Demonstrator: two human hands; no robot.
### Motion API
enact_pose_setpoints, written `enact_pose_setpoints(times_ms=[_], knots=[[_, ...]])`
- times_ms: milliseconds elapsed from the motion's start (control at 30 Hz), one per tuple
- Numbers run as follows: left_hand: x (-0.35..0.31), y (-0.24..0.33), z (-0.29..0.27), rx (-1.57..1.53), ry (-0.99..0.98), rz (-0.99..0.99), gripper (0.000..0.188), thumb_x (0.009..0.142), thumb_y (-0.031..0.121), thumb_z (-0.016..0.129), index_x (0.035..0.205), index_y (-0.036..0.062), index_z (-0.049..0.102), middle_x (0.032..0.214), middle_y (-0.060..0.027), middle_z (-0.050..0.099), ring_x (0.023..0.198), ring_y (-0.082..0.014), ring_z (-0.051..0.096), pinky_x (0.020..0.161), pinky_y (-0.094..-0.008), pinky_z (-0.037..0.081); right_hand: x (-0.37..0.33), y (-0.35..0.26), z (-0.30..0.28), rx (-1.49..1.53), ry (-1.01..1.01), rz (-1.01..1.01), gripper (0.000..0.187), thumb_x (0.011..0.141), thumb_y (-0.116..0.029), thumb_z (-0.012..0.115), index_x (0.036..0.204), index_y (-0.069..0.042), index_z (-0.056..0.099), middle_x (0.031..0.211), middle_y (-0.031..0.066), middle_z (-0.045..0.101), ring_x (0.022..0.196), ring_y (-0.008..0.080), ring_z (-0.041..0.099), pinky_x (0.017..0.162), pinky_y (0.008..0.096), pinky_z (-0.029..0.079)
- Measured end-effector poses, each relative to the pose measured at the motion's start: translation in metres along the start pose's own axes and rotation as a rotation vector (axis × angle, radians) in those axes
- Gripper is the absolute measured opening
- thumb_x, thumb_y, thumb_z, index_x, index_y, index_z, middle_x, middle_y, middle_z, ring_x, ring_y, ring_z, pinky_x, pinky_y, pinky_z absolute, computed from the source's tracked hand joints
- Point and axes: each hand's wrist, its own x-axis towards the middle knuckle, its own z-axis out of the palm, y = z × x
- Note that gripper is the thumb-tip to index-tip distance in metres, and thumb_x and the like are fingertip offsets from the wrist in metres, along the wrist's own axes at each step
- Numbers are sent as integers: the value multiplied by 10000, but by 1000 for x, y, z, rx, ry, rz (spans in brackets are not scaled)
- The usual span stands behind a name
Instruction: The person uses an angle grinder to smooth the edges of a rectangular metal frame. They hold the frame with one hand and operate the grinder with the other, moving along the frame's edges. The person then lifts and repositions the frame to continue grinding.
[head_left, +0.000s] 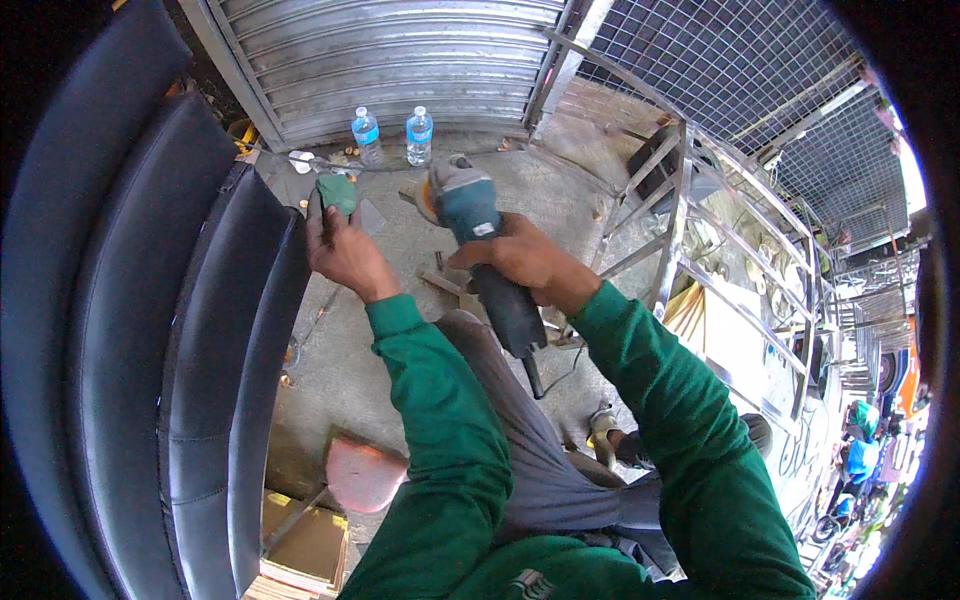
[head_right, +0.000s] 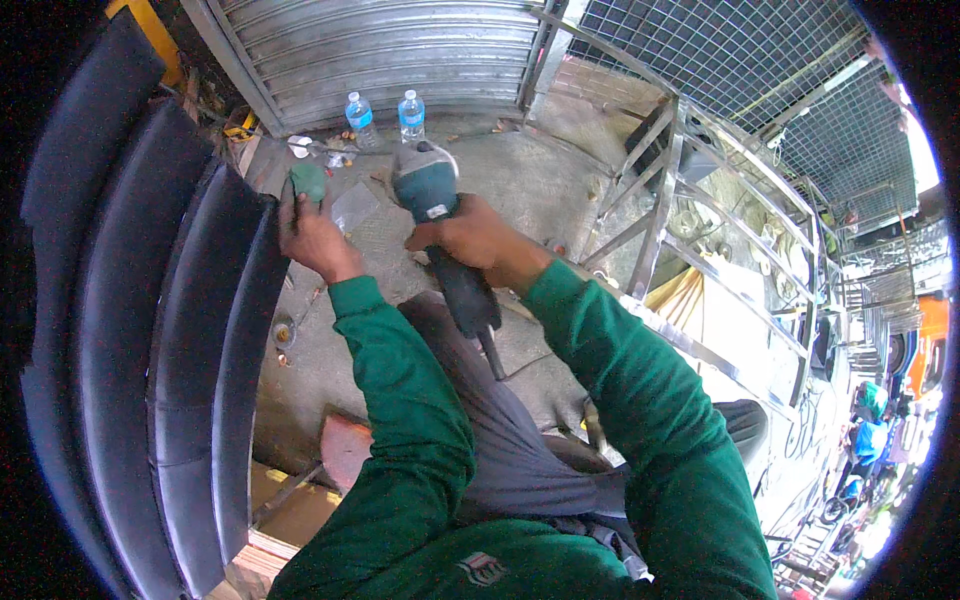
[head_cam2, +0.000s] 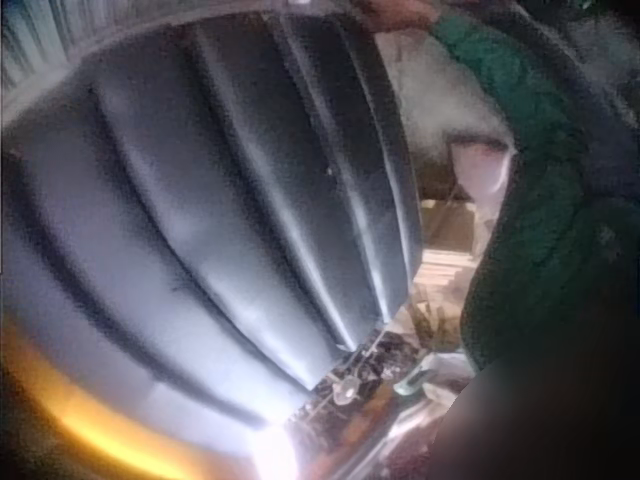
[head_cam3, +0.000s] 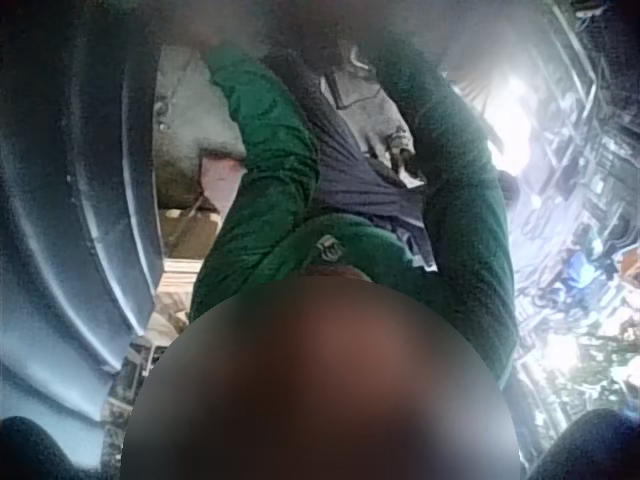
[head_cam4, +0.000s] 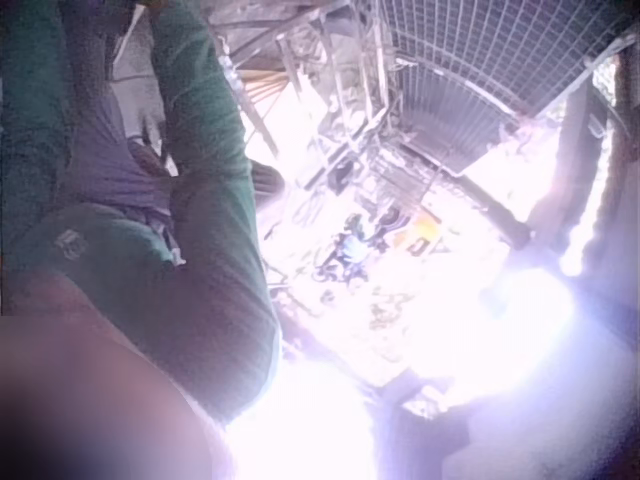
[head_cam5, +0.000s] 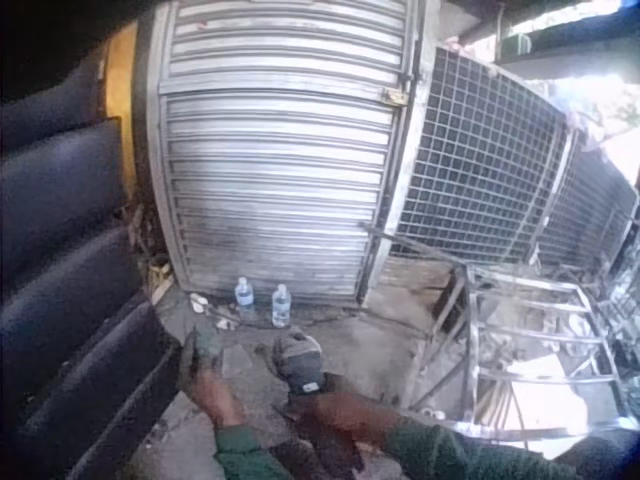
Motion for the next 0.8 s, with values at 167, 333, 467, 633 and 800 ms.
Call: enact_pose_setpoints(times_ms=[167,333,467,633,800], knots=[[-4,-1,4,-50,-16,8,355,990,7,558,1315,-134,586,1284,-248,637,1160,-356,660,934,-465,616,-1,-2,-19,-63,17,17,314,734,-144,862,966,13,719,861,85,702,703,207,676,616,378,562],[-5,-1,4,244,-91,91,381,978,21,586,1333,-119,591,1300,-231,635,1140,-345,664,920,-465,620,21,-9,-11,-139,-35,-16,347,717,-191,871,939,24,714,836,99,702,707,212,657,624,389,549],[-6,-4,6,18,-86,95,410,985,48,567,1362,-113,577,1306,-237,633,1166,-359,653,930,-482,599,42,-17,-4,-276,-8,-106,375,686,-205,869,900,54,703,817,112,706,704,227,645,628,390,541],[-5,-7,10,25,-33,62,379,914,-90,633,1291,-131,623,1327,-187,647,1079,-269,686,885,-389,644,52,-23,-13,-454,-45,-155,597,705,-197,880,1158,83,610,940,128,674,762,243,679,640,410,589],[-6,-5,9,63,-40,71,390,902,-102,648,1291,-122,629,1334,-179,650,1076,-257,687,893,-374,637,56,-20,-15,-462,-77,-173,617,703,-189,875,1181,83,595,955,132,675,777,242,681,641,410,588]])
